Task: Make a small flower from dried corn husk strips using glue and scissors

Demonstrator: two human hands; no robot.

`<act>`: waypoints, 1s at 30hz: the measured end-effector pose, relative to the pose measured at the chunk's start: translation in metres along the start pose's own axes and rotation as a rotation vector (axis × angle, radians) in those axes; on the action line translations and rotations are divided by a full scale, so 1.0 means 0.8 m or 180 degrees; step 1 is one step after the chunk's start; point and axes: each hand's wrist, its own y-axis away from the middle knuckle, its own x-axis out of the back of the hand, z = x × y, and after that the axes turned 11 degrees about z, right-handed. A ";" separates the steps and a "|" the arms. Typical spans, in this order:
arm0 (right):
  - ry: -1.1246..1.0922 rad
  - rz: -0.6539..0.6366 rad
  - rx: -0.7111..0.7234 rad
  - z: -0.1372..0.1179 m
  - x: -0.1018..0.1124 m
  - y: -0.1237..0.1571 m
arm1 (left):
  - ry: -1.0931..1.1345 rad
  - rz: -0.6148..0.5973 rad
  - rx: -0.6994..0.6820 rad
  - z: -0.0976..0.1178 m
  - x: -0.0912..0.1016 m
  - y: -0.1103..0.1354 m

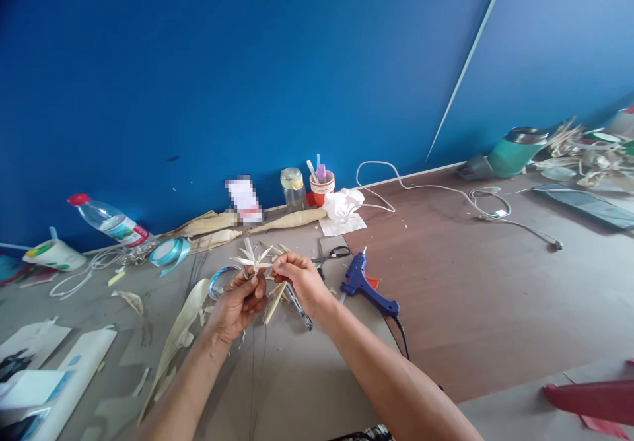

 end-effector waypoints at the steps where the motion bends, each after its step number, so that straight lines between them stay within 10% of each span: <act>1: -0.0083 -0.0008 -0.0077 0.001 0.001 -0.001 | 0.0021 0.0000 -0.0001 0.000 0.000 0.000; 30: 0.0074 0.0083 -0.0274 0.003 -0.001 0.000 | -0.0144 -0.0059 0.0008 0.002 0.000 0.002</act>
